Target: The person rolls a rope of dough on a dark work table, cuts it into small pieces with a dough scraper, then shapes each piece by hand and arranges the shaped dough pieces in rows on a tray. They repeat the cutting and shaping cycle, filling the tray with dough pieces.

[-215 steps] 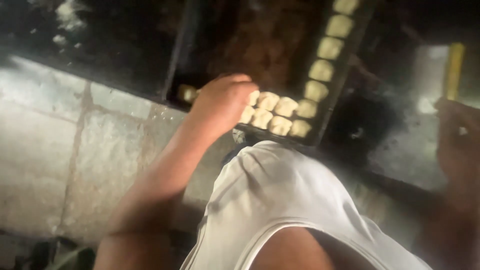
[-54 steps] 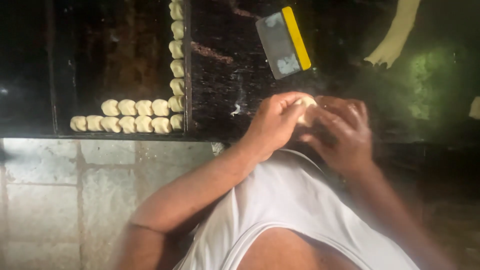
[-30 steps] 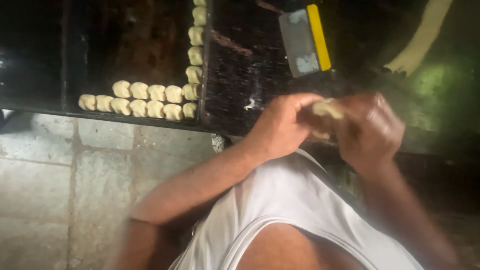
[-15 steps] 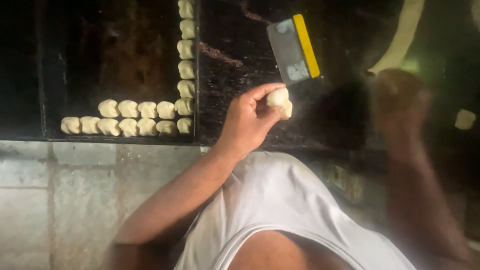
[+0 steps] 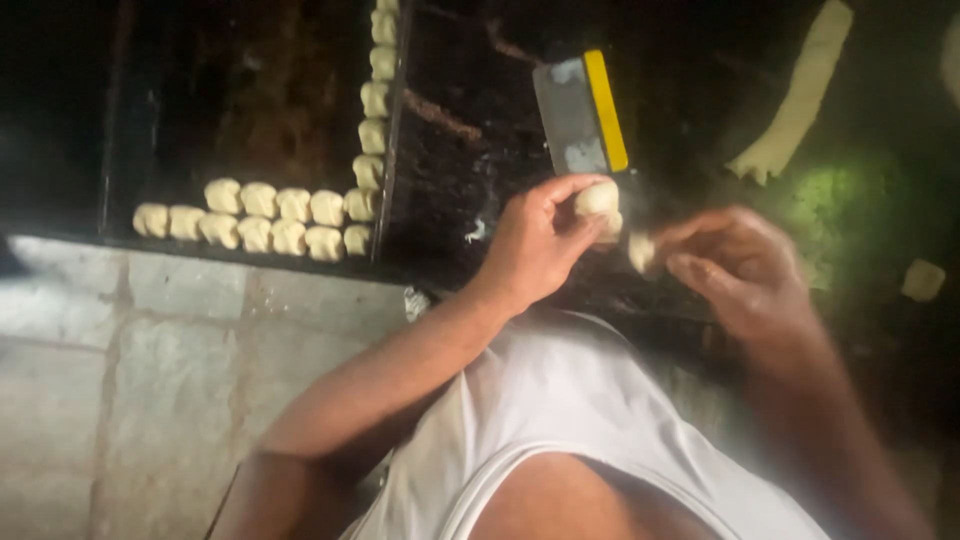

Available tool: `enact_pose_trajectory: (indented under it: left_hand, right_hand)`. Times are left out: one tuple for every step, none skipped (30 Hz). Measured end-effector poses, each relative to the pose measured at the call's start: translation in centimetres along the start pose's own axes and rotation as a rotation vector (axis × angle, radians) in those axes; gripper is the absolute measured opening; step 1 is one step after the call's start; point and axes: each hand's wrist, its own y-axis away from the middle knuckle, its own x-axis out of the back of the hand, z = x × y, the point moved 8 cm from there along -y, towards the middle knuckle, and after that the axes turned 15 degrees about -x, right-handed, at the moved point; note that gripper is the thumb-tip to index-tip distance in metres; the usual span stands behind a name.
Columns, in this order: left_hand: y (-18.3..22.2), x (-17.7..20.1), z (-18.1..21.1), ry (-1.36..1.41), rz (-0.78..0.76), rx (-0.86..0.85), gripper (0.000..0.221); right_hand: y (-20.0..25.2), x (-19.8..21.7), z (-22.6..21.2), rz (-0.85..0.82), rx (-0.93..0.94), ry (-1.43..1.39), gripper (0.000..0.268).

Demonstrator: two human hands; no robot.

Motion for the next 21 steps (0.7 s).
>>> enact_pose_trajectory:
  left_hand:
    - [0.2, -0.8, 0.2, -0.054, -0.029, 0.021, 0.033]
    - [0.5, -1.4, 0.4, -0.06, -0.021, 0.025, 0.033]
    - [0.4, -1.9, 1.1, -0.13, -0.037, -0.033, 0.033]
    - [0.3, -2.3, 1.8, -0.199, -0.053, -0.092, 0.032]
    - [0.3, -2.7, 2.0, -0.203, -0.045, -0.092, 0.032]
    - [0.5, -3.2, 1.2, -0.097, -0.034, 0.025, 0.037]
    - [1.0, -3.4, 0.6, 0.006, -0.016, 0.147, 0.042]
    - [1.2, -3.5, 0.2, -0.003, -0.003, 0.15, 0.042]
    - [1.4, -3.9, 0.0, -0.023, 0.0, 0.134, 0.04]
    - [1.6, -4.2, -0.3, -0.045, 0.002, 0.118, 0.038]
    - [1.8, -4.1, -1.2, -0.052, 0.013, 0.12, 0.038]
    - [2.2, -3.9, -2.2, 0.041, 0.07, 0.145, 0.036]
    - [2.7, -3.6, -3.2, 0.137, 0.129, 0.171, 0.034]
    - [3.0, -3.3, -3.1, 0.132, 0.142, 0.175, 0.034]
    - [3.1, -2.8, -2.7, 0.056, 0.128, 0.138, 0.033]
    - [3.2, -2.4, -2.2, -0.019, 0.114, 0.102, 0.033]
    - [3.1, -2.2, -1.2, -0.017, 0.125, 0.111, 0.033]
    - [3.1, -2.4, -0.4, -0.139, 0.037, 0.161, 0.029]
    - [3.0, -2.5, 0.5, -0.258, -0.055, 0.208, 0.026]
    - [2.9, -2.2, 1.2, -0.253, -0.047, 0.215, 0.026]
    - [2.9, -1.6, 1.5, -0.438, -0.136, 0.283, 0.026]
  right_hand:
    - [2.1, 0.9, -1.2, 0.121, 0.259, -0.407, 0.021]
    - [2.3, 0.1, -1.0, 0.111, 0.259, -0.41, 0.021]
    - [3.4, 0.1, -2.2, 0.333, 0.415, -0.147, 0.023]
    - [4.8, -0.5, -3.4, 0.552, 0.563, 0.124, 0.026]
    - [4.8, -0.3, -3.6, 0.545, 0.568, 0.123, 0.026]
    - [5.5, -0.8, -4.4, 0.566, 0.68, 0.24, 0.032]
    - [6.1, -1.6, -5.1, 0.577, 0.793, 0.351, 0.039]
    - [5.5, -1.5, -4.5, 0.563, 0.799, 0.343, 0.039]
    - [5.4, -1.4, -3.9, 0.615, 0.814, 0.43, 0.037]
    - [5.2, -1.3, -3.3, 0.667, 0.828, 0.517, 0.035]
    - [4.9, -0.9, -3.2, 0.657, 0.835, 0.509, 0.035]
    - [4.7, -1.0, -3.3, 0.571, 0.882, 0.497, 0.031]
    - [4.5, -1.1, -3.3, 0.482, 0.926, 0.486, 0.028]
    - [4.4, -0.7, -3.5, 0.469, 0.93, 0.48, 0.028]
    - [3.7, -0.1, -3.6, 0.392, 0.867, 0.396, 0.026]
    - [3.0, 0.3, -3.7, 0.315, 0.801, 0.315, 0.025]
    - [2.2, -0.1, -4.0, 0.302, 0.797, 0.315, 0.025]
    - [1.4, -0.3, -4.3, 0.359, 0.781, 0.345, 0.025]
    - [0.7, -0.5, -4.7, 0.418, 0.765, 0.377, 0.026]
    - [1.5, -1.3, -6.6, 0.408, 0.762, 0.379, 0.026]
    - [1.7, -2.3, -8.6, 0.367, 0.739, 0.387, 0.033]
